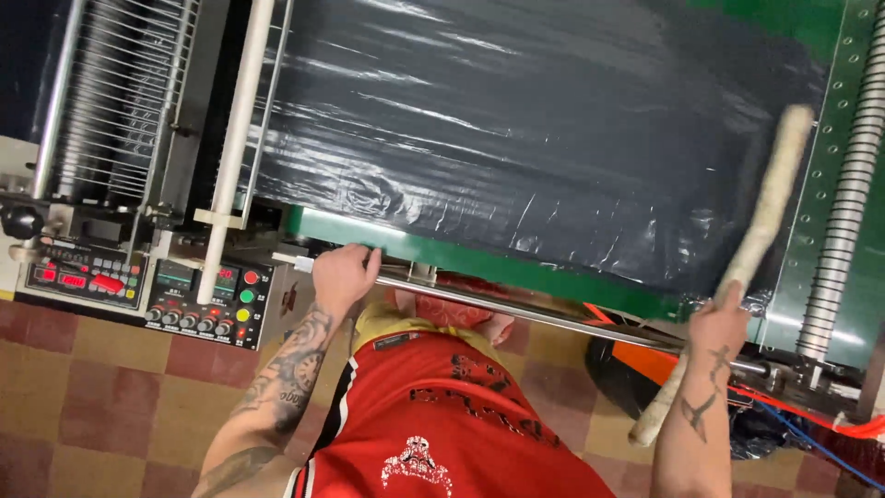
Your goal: Smoothing out black plastic film on a conveyor belt using a plastic pipe roller to remove wrinkles before processing.
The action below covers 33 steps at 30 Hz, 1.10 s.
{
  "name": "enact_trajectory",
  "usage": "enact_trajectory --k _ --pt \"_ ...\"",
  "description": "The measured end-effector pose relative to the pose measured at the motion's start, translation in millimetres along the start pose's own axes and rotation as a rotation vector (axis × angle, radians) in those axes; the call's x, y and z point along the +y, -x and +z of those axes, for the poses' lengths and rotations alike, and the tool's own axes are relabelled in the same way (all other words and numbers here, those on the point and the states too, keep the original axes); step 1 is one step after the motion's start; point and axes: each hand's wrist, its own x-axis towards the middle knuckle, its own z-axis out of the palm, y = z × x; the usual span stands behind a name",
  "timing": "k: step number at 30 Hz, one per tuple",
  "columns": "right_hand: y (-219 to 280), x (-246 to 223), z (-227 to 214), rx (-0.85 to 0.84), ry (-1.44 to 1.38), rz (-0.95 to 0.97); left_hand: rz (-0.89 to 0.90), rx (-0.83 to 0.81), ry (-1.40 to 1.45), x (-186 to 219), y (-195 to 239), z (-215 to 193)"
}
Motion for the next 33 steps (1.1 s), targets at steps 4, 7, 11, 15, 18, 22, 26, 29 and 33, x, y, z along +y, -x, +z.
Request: enact_trajectory --k 4,7,11,15,18,22,26,29,33 --pt "7.7 -19.8 -29.2 -0.184 -0.311 0.108 -0.008 -0.093 0.048 0.5 -0.5 4.7" --pt "25.5 -52.0 -21.7 -0.037 -0.379 -0.037 -0.080 -0.007 0.045 4.1 -4.3 4.8" --pt "59.8 -101.2 -1.2 0.090 -0.616 -0.317 -0.123 0.021 0.053 11.2 -2.3 -5.7" --pt "90.8 -191.6 -11.9 0.076 -0.863 -0.543 -0.158 0.011 0.031 12.9 -3.2 -4.8" --pt "110.7 -256.7 -38.3 -0.074 -0.965 -0.722 -0.164 -0.016 0.027 14.1 -5.0 -1.8" --pt "117.2 -320.8 -72.2 -0.148 -0.845 -0.950 -0.141 0.034 0.096 9.6 -0.2 -4.9" --pt "120.8 -346.8 -78.4 -0.064 -0.772 -1.072 -0.059 0.033 0.097 10.3 1.0 -7.7" --pt "122.4 -361.1 -79.5 -0.114 -0.745 -1.062 -0.055 0.058 0.108 6.8 5.2 3.6" --pt "119.1 -385.7 -93.6 -0.102 -0.670 -0.991 -0.031 0.042 0.134 -0.6 5.9 17.8"
